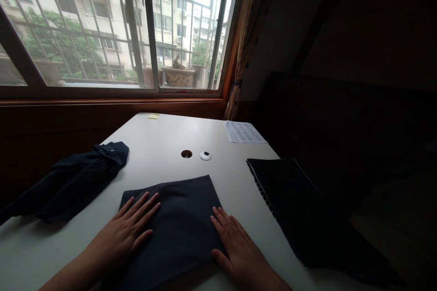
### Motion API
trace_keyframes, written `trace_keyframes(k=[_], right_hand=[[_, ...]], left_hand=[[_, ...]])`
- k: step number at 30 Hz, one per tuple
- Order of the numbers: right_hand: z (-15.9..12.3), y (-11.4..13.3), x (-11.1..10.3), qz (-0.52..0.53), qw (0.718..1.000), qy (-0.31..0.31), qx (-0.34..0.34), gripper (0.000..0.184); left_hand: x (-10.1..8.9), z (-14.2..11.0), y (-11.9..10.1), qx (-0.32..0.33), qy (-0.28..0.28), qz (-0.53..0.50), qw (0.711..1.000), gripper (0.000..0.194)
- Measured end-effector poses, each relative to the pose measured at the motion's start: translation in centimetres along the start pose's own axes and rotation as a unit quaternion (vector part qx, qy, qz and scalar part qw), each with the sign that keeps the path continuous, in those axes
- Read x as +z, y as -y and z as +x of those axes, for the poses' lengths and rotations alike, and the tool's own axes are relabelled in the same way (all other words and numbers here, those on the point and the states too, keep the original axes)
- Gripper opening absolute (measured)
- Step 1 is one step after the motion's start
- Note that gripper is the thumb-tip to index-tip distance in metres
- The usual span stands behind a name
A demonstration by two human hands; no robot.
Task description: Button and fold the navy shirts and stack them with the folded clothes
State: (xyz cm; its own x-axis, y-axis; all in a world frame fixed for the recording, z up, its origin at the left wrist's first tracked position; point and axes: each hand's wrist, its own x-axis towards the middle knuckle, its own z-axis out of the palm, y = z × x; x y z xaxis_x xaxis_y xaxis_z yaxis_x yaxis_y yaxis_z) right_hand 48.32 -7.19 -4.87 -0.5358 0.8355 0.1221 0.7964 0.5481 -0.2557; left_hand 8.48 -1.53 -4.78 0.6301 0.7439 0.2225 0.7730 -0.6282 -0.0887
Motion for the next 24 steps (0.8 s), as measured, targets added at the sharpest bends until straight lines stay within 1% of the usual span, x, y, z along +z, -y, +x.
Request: trace_keyframes(k=[4,7,9,12,14,16,17,19,21,23,24], right_hand=[[-0.1,-0.2,0.1,0.000,1.000,0.001,-0.002,0.075],[-0.1,-0.2,0.1,-0.001,1.000,0.012,0.002,0.073],[-0.1,-0.2,0.1,0.002,1.000,0.014,0.004,0.073],[-0.1,-0.1,0.0,0.005,1.000,0.006,0.002,0.072],[0.0,0.0,0.0,0.003,1.000,0.001,0.003,0.072],[0.0,0.1,-0.1,0.004,1.000,0.001,0.004,0.071],[0.0,0.2,-0.1,0.004,1.000,0.003,0.005,0.070],[0.1,0.3,-0.3,0.005,1.000,0.007,0.008,0.069],[0.1,0.4,-0.4,0.003,1.000,0.013,0.015,0.068],[0.1,0.4,-0.5,0.003,1.000,0.019,0.019,0.068],[0.1,0.4,-0.6,0.003,1.000,0.019,0.019,0.068]], left_hand=[[0.5,-3.2,1.0,-0.035,-0.005,0.007,0.999,0.072],[0.9,-5.6,2.0,-0.073,0.010,-0.004,0.997,0.074],[0.8,-6.8,2.5,-0.096,0.023,-0.015,0.995,0.072],[0.0,-7.3,3.1,-0.120,0.031,-0.018,0.992,0.065],[-0.8,-6.5,2.8,-0.129,0.017,-0.007,0.992,0.063],[-1.7,-4.6,1.6,-0.120,-0.010,0.012,0.993,0.065],[-2.1,-3.3,0.5,-0.100,-0.020,0.019,0.995,0.067],[-2.8,-0.5,-2.4,-0.052,-0.044,0.020,0.997,0.070],[-3.0,2.0,-5.9,0.007,-0.048,0.003,0.999,0.071],[-2.7,3.7,-9.0,0.058,-0.046,-0.024,0.997,0.071],[-2.4,4.2,-10.2,0.072,-0.048,-0.038,0.996,0.071]])
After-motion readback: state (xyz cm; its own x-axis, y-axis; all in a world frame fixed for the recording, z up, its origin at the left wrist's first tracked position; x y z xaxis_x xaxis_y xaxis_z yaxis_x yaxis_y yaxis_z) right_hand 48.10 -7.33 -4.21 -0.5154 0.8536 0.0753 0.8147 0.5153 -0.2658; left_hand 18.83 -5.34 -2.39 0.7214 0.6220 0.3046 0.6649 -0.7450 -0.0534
